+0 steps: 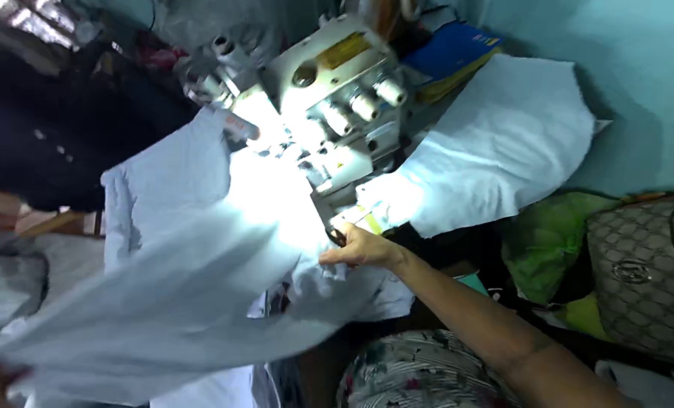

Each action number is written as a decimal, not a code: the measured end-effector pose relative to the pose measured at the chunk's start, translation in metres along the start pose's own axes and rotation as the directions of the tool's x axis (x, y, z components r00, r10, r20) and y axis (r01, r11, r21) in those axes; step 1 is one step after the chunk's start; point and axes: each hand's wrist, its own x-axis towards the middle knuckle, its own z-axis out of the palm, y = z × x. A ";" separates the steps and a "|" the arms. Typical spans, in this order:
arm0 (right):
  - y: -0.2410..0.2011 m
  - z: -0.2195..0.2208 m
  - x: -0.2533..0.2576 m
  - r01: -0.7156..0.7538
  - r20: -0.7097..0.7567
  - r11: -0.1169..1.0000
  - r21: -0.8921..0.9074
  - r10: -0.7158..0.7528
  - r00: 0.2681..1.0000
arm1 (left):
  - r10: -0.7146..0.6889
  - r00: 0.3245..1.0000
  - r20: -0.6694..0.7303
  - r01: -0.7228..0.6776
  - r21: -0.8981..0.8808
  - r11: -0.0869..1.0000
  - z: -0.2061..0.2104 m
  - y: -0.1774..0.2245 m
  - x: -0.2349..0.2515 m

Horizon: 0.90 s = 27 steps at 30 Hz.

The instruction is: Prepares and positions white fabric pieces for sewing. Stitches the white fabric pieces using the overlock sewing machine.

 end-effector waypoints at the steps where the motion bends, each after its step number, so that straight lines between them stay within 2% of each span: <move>1: 0.005 0.009 -0.001 0.008 -0.033 0.999 0.032 -0.007 0.999 | 0.082 0.996 0.027 -0.080 -0.049 0.996 -0.002 -0.035 0.033; 2: 0.011 0.017 -0.002 0.017 -0.070 0.998 0.053 -0.014 0.997 | 0.161 0.986 0.042 -0.159 -0.046 0.986 0.005 -0.060 0.056; 3: 0.017 0.024 -0.003 0.016 -0.109 0.998 0.062 -0.009 0.994 | 0.203 0.978 0.045 -0.202 -0.021 0.979 0.018 -0.067 0.068; 5: 0.027 0.031 -0.005 -0.006 -0.184 0.999 0.041 0.013 0.983 | 0.270 0.959 0.083 -0.264 -0.078 0.961 0.051 -0.018 0.053; 7: 0.035 0.033 -0.007 -0.032 -0.257 0.999 0.012 0.034 0.966 | 0.451 0.881 0.144 -0.421 -0.197 0.886 0.088 0.038 0.013; 9: 0.038 0.034 -0.010 -0.046 -0.300 0.999 -0.004 0.043 0.953 | 0.602 0.775 0.195 -0.518 -0.350 0.780 0.132 0.079 -0.053; 11: 0.035 0.036 -0.015 -0.044 -0.302 0.999 -0.022 0.035 0.953 | 0.682 0.667 0.300 -0.542 -0.432 0.720 0.179 0.100 -0.120; 12: 0.033 0.035 -0.017 -0.033 -0.286 0.999 -0.038 0.021 0.958 | 0.716 0.620 0.320 -0.592 -0.408 0.695 0.202 0.102 -0.144; 13: 0.030 0.034 -0.020 -0.022 -0.265 0.998 -0.054 0.007 0.964 | 0.738 0.600 0.309 -0.645 -0.357 0.675 0.222 0.102 -0.156; 15: 0.026 0.027 -0.025 -0.025 -0.211 0.997 -0.069 0.010 0.978 | 0.707 0.652 0.274 -0.616 -0.352 0.705 0.240 0.098 -0.155; 17: 0.019 0.015 -0.022 -0.072 -0.203 0.995 -0.066 0.057 0.978 | 0.659 0.717 0.227 -0.540 -0.417 0.731 0.224 0.107 -0.140; 18: 0.017 0.010 -0.020 -0.088 -0.227 0.994 -0.058 0.073 0.971 | 0.655 0.726 0.213 -0.526 -0.442 0.727 0.210 0.113 -0.135; 21: 0.016 0.003 -0.009 -0.052 -0.309 0.992 -0.114 0.014 0.951 | 0.703 0.686 0.185 -0.569 -0.465 0.678 0.187 0.126 -0.131; 24: 0.015 0.009 -0.013 0.008 -0.225 0.990 -0.138 -0.039 0.974 | 0.718 0.630 0.295 -0.633 -0.340 0.695 0.207 0.128 -0.149; 25: 0.014 0.010 -0.016 0.030 -0.184 0.992 -0.123 -0.052 0.981 | 0.709 0.636 0.306 -0.642 -0.301 0.705 0.223 0.124 -0.151; 27: 0.010 0.004 -0.020 0.031 -0.129 0.987 -0.160 -0.052 0.990 | 0.667 0.693 0.275 -0.597 -0.301 0.744 0.239 0.116 -0.145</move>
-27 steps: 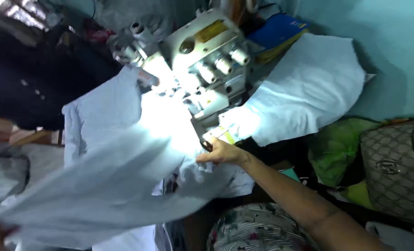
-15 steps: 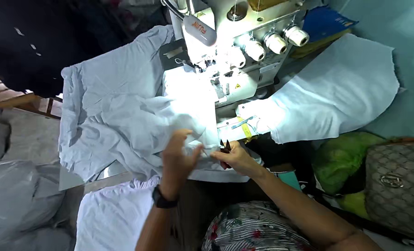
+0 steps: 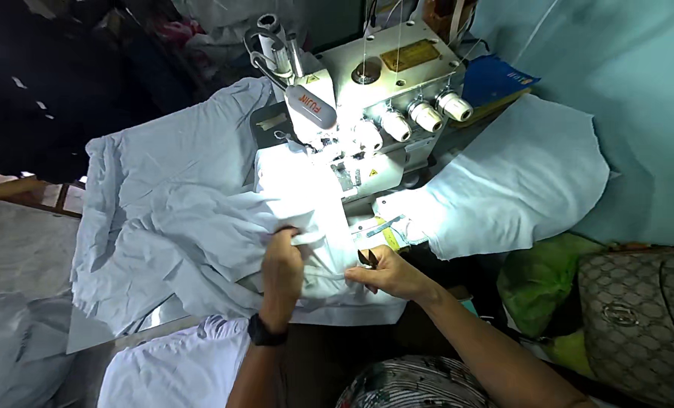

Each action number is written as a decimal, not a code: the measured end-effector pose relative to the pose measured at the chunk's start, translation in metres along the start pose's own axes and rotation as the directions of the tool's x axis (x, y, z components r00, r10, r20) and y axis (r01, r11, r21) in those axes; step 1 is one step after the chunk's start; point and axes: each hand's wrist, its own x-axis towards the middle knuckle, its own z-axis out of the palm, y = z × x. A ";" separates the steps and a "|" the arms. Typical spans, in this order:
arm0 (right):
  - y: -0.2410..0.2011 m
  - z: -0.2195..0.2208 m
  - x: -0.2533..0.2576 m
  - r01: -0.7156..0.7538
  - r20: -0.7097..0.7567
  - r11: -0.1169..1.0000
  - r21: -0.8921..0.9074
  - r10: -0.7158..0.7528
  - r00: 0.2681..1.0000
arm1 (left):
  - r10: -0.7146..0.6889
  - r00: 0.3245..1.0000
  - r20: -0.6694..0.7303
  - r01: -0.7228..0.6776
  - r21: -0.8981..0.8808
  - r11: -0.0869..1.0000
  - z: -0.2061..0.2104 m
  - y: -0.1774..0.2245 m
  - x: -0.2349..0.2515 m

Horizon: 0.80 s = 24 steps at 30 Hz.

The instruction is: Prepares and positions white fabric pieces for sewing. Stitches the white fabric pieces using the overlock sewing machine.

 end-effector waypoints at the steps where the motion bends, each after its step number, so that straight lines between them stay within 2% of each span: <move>1: -0.002 -0.007 0.002 -0.008 0.009 0.999 -0.046 0.009 1.000 | -0.006 0.999 -0.044 0.005 -0.029 1.000 -0.006 -0.002 0.005; 3: -0.002 -0.017 0.007 -0.040 -0.029 0.990 -0.137 0.036 0.999 | 0.009 0.997 -0.070 -0.015 -0.086 0.996 -0.034 0.004 0.011; 5: 0.003 -0.020 0.013 -0.037 -0.084 0.987 -0.156 0.024 0.996 | 0.069 0.997 -0.033 -0.073 -0.141 0.987 -0.064 0.017 0.011; 8: 0.002 -0.012 0.008 0.007 -0.021 1.000 -0.017 -0.007 1.000 | 0.264 0.952 0.158 -0.221 -0.247 0.944 -0.084 0.043 0.006; 11: -0.001 -0.007 0.013 0.024 -0.036 0.994 0.105 -0.021 0.999 | 0.351 0.909 0.227 -0.311 -0.195 0.930 -0.069 0.046 0.010; 14: -0.004 -0.004 0.030 0.038 -0.113 0.977 0.208 -0.015 0.993 | 0.346 0.908 0.236 -0.329 -0.109 0.938 -0.060 0.044 0.027; 19: -0.016 0.007 0.051 0.037 -0.203 0.953 0.301 0.027 0.979 | 0.261 0.950 0.169 -0.266 0.005 0.964 -0.044 0.053 0.052; 24: -0.007 0.023 0.059 0.180 -0.413 0.959 0.220 -0.075 0.907 | 0.192 0.976 0.106 -0.206 0.141 0.968 -0.024 0.075 0.056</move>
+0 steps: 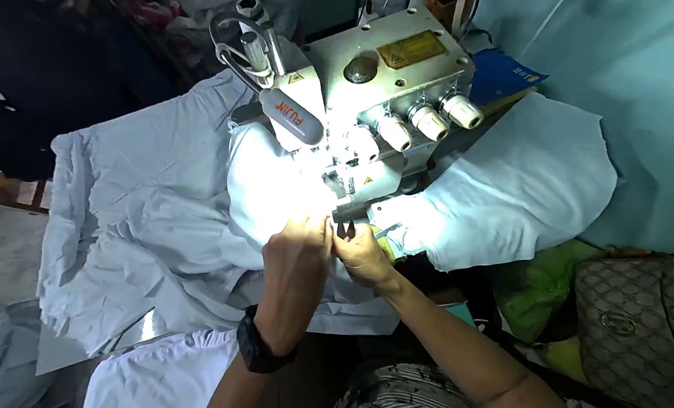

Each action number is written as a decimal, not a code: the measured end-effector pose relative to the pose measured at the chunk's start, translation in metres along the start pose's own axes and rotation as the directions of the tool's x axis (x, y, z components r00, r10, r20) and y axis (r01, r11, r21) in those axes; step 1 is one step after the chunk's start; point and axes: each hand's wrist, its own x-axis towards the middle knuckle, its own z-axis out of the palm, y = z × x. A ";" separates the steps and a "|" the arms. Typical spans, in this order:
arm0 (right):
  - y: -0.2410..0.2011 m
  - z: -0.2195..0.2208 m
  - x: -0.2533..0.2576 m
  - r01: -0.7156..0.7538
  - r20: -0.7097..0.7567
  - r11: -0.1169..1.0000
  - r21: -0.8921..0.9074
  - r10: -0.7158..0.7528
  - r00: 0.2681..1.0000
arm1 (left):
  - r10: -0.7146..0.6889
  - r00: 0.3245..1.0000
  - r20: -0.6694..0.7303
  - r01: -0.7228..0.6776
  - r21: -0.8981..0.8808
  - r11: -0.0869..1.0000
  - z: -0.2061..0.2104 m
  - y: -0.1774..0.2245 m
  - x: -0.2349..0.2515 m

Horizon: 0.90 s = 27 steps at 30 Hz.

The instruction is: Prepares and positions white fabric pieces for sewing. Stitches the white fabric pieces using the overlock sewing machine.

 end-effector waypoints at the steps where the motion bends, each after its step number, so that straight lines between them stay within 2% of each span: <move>1: 0.002 0.001 -0.001 0.037 -0.024 0.999 -0.041 -0.038 0.999 | -0.017 1.000 -0.020 0.018 0.013 1.000 0.004 0.003 -0.003; 2: 0.004 0.001 -0.003 0.080 -0.026 0.991 -0.107 -0.083 0.996 | -0.039 0.999 -0.033 0.040 0.021 0.999 0.006 0.006 -0.008; 4: 0.004 -0.007 -0.003 0.199 0.066 0.931 -0.306 -0.188 0.980 | -0.089 0.994 -0.057 0.089 0.009 0.996 0.007 0.005 -0.021; 6: -0.002 -0.018 -0.004 0.278 0.186 0.843 -0.460 -0.214 0.959 | -0.137 0.988 -0.069 0.134 -0.057 0.989 0.005 -0.007 -0.032; 7: -0.007 -0.023 -0.005 0.290 0.217 0.829 -0.478 -0.209 0.954 | -0.152 0.986 -0.074 0.143 -0.113 0.983 0.003 -0.014 -0.035; 10: -0.015 -0.028 -0.012 0.369 0.241 0.832 -0.415 -0.290 0.926 | -0.123 0.986 -0.110 0.100 -0.194 0.976 -0.005 -0.020 -0.035; 12: -0.016 -0.027 -0.016 0.393 0.240 0.830 -0.395 -0.319 0.917 | -0.045 0.998 -0.043 0.040 -0.114 0.993 -0.019 -0.010 -0.032; 15: -0.014 -0.023 -0.013 0.350 0.185 0.851 -0.391 -0.300 0.936 | 0.026 0.999 0.047 -0.027 0.012 1.000 -0.025 0.004 -0.024; 22: -0.015 -0.020 -0.010 0.290 0.101 0.866 -0.408 -0.273 0.957 | -0.035 0.999 0.031 0.034 0.025 0.999 -0.005 0.009 -0.006; 24: -0.018 -0.026 -0.013 0.345 0.176 0.831 -0.436 -0.297 0.939 | -0.071 0.996 0.045 0.071 0.016 0.997 -0.004 0.013 -0.015; 27: -0.027 -0.041 -0.018 0.490 0.449 0.750 -0.444 -0.287 0.846 | -0.159 0.982 0.104 0.156 0.037 0.987 -0.002 0.009 -0.039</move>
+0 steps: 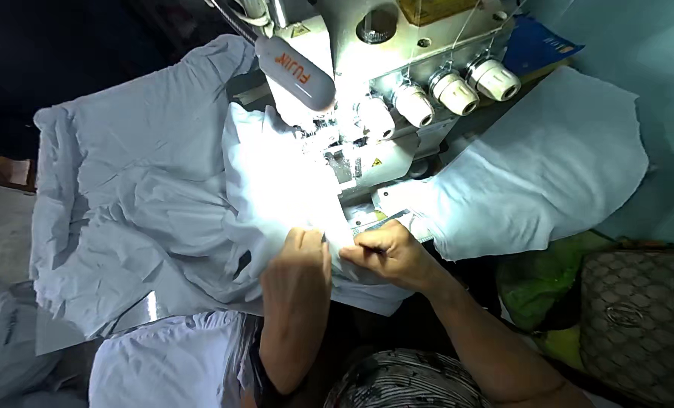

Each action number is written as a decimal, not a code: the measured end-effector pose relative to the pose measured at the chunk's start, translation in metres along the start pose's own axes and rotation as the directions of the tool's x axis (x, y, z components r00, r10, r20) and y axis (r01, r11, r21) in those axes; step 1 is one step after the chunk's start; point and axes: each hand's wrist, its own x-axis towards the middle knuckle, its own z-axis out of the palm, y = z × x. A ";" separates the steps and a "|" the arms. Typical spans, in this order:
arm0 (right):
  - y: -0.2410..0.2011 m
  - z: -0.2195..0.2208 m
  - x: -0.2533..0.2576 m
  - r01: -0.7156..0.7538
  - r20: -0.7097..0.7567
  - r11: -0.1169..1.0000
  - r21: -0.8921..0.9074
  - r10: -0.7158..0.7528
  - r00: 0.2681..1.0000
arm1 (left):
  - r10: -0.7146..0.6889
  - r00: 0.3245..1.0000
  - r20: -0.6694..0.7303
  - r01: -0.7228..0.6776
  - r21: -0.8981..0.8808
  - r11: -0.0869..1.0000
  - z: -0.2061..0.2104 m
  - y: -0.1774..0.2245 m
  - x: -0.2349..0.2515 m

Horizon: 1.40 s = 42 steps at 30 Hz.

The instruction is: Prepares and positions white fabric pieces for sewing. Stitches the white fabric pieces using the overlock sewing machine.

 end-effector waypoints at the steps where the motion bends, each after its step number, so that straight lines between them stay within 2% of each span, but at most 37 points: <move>1: -0.001 -0.005 -0.003 0.018 0.089 1.000 0.010 -0.018 0.996 | -0.011 1.000 -0.005 0.011 0.013 1.000 0.002 -0.005 -0.007; 3: -0.006 -0.009 -0.009 0.000 0.159 0.999 0.052 -0.008 0.987 | 0.025 0.989 -0.146 -0.031 -0.036 0.999 0.007 -0.011 -0.021; 5: -0.013 -0.005 -0.016 -0.090 0.072 0.988 0.125 0.081 0.994 | 0.097 0.934 -0.345 -0.163 -0.168 0.972 0.014 -0.010 -0.034; 7: -0.023 0.000 -0.024 -0.187 -0.003 0.952 0.244 0.193 0.981 | 0.192 0.890 -0.414 -0.305 -0.228 0.924 0.022 -0.011 -0.042; 9: -0.030 0.003 -0.031 -0.230 -0.024 0.936 0.265 0.245 0.969 | 0.248 0.887 -0.389 -0.359 -0.244 0.901 0.030 -0.017 -0.047; 13: -0.032 0.007 -0.040 -0.237 -0.066 0.947 0.217 0.256 0.964 | 0.265 0.906 -0.330 -0.345 -0.214 0.914 0.035 -0.022 -0.043; 18: -0.030 0.007 -0.041 -0.180 -0.114 0.967 0.182 0.203 0.973 | 0.258 0.883 -0.392 -0.390 -0.310 0.867 0.045 -0.023 -0.028; 20: -0.028 0.005 -0.042 -0.178 -0.093 0.957 0.231 0.204 0.975 | 0.280 0.884 -0.374 -0.411 -0.339 0.846 0.042 -0.023 -0.028; 26: -0.027 0.010 -0.045 -0.227 -0.099 0.920 0.319 0.271 0.958 | 0.409 0.897 -0.165 -0.439 -0.252 0.862 0.011 -0.018 -0.034; 29: -0.027 0.008 -0.043 -0.146 -0.100 0.972 0.186 0.167 0.981 | 0.441 0.890 -0.115 -0.456 -0.234 0.859 0.003 -0.016 -0.033; 31: -0.030 0.003 -0.039 -0.013 -0.089 0.999 -0.040 0.010 0.996 | 0.387 0.898 -0.209 -0.436 -0.305 0.847 0.014 -0.016 -0.035; 33: -0.041 -0.003 -0.035 0.065 -0.061 0.981 -0.185 -0.077 0.995 | 0.242 0.897 -0.371 -0.380 -0.365 0.850 0.044 -0.013 -0.042; 36: -0.039 0.001 -0.034 0.076 -0.082 0.985 -0.157 -0.090 0.993 | 0.003 0.852 -0.524 -0.155 -0.246 0.957 0.096 -0.011 -0.042; 38: -0.024 0.008 -0.036 0.019 -0.107 0.989 -0.146 -0.035 0.994 | -0.101 0.803 -0.588 -0.006 -0.177 0.984 0.109 -0.029 -0.034; 40: -0.007 0.011 -0.032 -0.023 -0.124 0.982 -0.185 0.000 0.992 | -0.089 0.791 -0.605 0.019 -0.122 0.992 0.094 -0.051 -0.023; 42: 0.004 0.013 -0.021 -0.029 -0.154 0.977 -0.213 -0.004 0.988 | 0.061 0.821 -0.567 -0.095 -0.030 0.995 0.064 -0.063 -0.012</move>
